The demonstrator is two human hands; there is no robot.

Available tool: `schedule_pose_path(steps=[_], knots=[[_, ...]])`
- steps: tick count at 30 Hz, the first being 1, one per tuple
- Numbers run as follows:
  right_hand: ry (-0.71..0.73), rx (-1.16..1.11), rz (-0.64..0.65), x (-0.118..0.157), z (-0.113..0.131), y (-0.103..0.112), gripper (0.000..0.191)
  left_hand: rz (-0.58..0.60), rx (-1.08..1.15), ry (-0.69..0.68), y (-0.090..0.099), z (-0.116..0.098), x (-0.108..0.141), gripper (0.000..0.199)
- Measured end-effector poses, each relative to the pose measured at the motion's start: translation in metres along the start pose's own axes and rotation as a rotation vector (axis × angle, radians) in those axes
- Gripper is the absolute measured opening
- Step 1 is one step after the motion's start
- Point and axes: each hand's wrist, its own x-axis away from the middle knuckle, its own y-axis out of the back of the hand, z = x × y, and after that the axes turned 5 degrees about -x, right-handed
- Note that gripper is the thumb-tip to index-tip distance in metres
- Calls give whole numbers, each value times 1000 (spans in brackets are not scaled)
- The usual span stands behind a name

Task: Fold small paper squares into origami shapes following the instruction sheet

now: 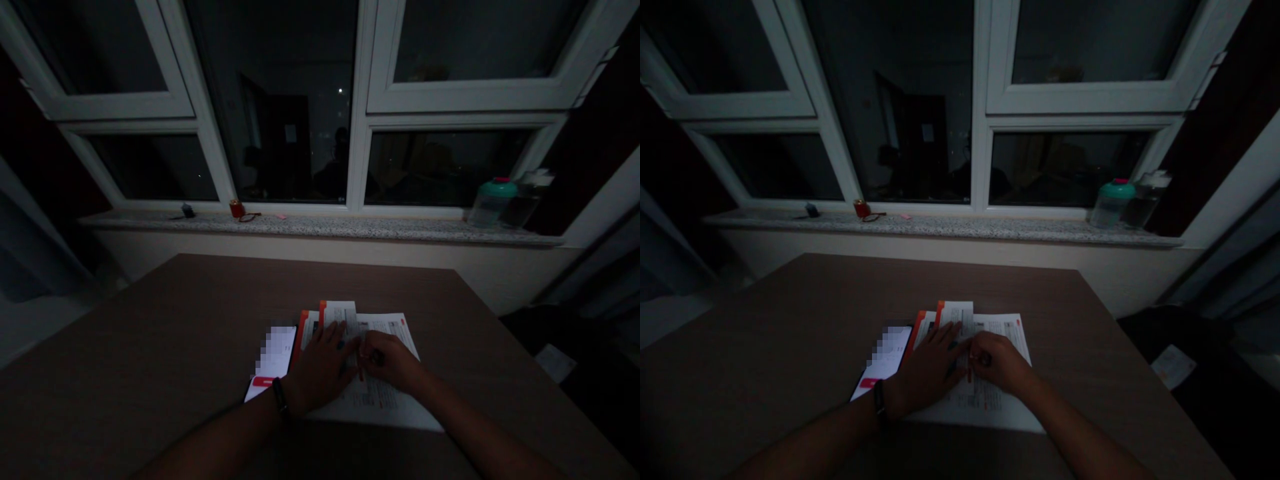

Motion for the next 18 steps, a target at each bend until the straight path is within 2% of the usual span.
schedule_pose_path(steps=[7,9,13,18], knots=[[174,-79,139,9,10,0,17,36,13,-9,5,1,1,60],[155,-80,114,8,11,0,16,45,16,-19,5,1,1,64],[27,-49,10,6,9,0,15,44,14,-23,6,2,0,65],[56,-90,45,7,5,-1,16,51,7,-21,7,2,0,63]])
